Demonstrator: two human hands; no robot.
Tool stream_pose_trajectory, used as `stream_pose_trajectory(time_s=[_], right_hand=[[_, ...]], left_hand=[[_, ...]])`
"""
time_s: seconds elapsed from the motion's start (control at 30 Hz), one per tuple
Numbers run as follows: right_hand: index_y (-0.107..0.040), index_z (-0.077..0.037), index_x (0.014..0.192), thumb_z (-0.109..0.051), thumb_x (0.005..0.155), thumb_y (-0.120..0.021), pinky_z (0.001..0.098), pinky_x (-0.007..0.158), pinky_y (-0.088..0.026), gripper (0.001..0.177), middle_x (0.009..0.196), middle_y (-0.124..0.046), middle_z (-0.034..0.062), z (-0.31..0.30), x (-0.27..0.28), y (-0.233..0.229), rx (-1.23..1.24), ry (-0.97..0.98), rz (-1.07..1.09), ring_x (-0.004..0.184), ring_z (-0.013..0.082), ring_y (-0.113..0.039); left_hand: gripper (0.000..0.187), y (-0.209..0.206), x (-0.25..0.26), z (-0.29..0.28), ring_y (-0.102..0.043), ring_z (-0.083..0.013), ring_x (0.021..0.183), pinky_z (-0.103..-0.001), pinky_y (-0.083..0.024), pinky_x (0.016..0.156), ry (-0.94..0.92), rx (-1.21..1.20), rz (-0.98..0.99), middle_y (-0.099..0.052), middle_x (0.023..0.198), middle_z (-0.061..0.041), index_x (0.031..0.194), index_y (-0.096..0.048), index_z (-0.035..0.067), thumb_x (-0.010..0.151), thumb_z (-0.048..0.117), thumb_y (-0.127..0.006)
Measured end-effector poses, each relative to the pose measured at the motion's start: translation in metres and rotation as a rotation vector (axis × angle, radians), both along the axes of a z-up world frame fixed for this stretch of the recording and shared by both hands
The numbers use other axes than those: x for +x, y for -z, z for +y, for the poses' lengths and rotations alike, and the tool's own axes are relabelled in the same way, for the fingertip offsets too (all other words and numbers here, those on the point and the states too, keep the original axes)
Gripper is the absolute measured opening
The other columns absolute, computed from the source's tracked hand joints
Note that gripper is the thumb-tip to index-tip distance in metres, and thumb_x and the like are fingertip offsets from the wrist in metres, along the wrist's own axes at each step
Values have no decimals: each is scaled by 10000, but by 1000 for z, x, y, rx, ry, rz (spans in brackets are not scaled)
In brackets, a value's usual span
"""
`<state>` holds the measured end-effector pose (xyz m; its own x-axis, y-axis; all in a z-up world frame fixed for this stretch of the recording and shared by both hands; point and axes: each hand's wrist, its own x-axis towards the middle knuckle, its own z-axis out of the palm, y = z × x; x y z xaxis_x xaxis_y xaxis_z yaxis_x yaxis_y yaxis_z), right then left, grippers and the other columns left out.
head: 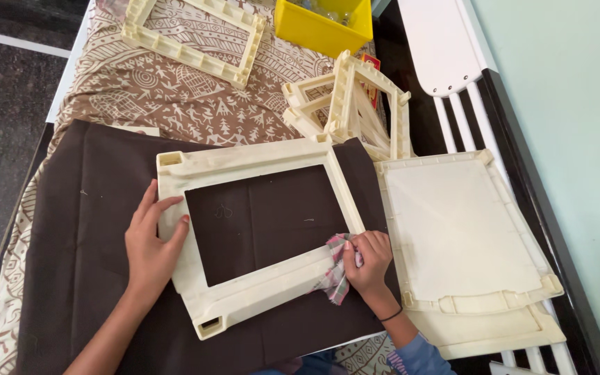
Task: The person wipes plastic frame parts with a cloth, then stacks the frames together and attaches flat plastic panels to build a small plastic drawer unit on a bed. They press the parts together and align the panels by hand.
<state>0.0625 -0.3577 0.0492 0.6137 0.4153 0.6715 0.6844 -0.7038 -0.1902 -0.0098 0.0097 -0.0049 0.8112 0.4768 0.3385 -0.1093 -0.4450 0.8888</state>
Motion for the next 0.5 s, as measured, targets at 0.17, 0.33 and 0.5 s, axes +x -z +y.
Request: stream_pose_trajectory(time_s=[0.17, 0.33, 0.5], right_hand=[[-557, -53, 729, -71, 821, -664, 416, 724, -414, 142, 731, -546, 91, -3, 2, 0, -17, 6, 22, 724, 300, -535], [-488, -15, 702, -99, 974, -654, 404, 695, -372, 329, 699, -490, 111, -8, 9, -2, -8, 123, 241, 686, 272, -476], [-656, -21, 841, -173, 1087, -558, 295, 574, -357, 304, 683, -522, 17, -18, 36, -35, 324, 102, 621, 668, 58, -445]], left_hand=[[277, 1, 4, 4, -581, -362, 1382, -416, -517, 1021, -22, -45, -11, -549, 1545, -229, 1164, -725, 61, 888, 70, -724], [266, 4, 0, 4, -555, -361, 1464, -422, -489, 1139, -27, 9, -46, -544, 1577, -236, 1205, -720, 34, 941, 55, -750], [429, -5, -1, 3, -550, -377, 1468, -444, -485, 1164, 16, 115, -37, -532, 1572, -249, 1316, -661, 3, 928, 81, -826]])
